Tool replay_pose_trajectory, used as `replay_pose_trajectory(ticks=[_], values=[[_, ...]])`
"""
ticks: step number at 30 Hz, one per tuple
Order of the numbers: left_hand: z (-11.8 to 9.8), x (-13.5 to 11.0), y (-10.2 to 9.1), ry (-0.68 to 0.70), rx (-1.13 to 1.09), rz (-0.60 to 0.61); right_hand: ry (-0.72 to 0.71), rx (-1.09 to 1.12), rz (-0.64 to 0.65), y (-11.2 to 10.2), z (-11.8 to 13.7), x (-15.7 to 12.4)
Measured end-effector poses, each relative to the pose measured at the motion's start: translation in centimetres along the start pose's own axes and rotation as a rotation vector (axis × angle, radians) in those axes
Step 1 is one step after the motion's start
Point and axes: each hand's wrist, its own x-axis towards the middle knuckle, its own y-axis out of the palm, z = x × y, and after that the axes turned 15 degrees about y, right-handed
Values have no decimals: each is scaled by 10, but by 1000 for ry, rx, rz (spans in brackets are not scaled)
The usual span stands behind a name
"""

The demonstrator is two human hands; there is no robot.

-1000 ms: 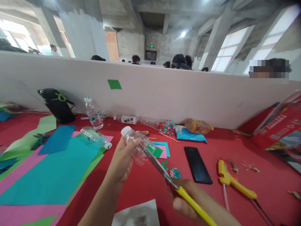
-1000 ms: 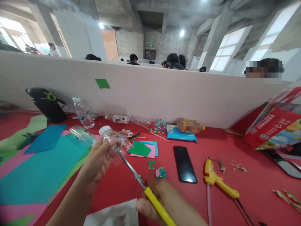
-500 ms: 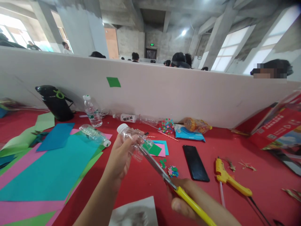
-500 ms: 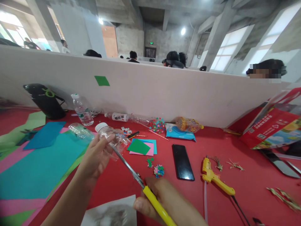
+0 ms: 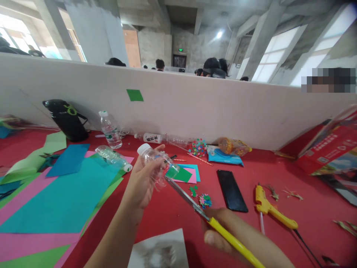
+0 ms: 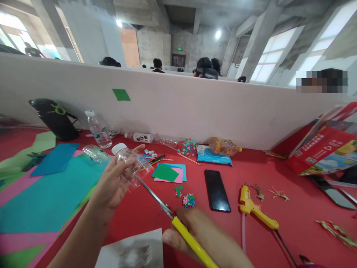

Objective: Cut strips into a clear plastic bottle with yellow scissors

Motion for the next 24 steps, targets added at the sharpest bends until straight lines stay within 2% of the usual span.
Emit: replay_pose_trajectory(ticks=[5, 9, 13, 20, 24], values=[[3, 0, 0, -32, -24, -33, -19, -81, 117, -1, 3, 3], [7, -1, -1, -17, -7, -44, -63, -39, 186, 0, 11, 1], [9, -3, 2, 28, -20, -16, -61, 25, 205, 4, 15, 3], [6, -3, 7, 113, -38, -8, 87, 66, 173, 7, 26, -5], [5, -2, 7, 121, -41, -4, 115, 64, 159, 6, 30, -10]])
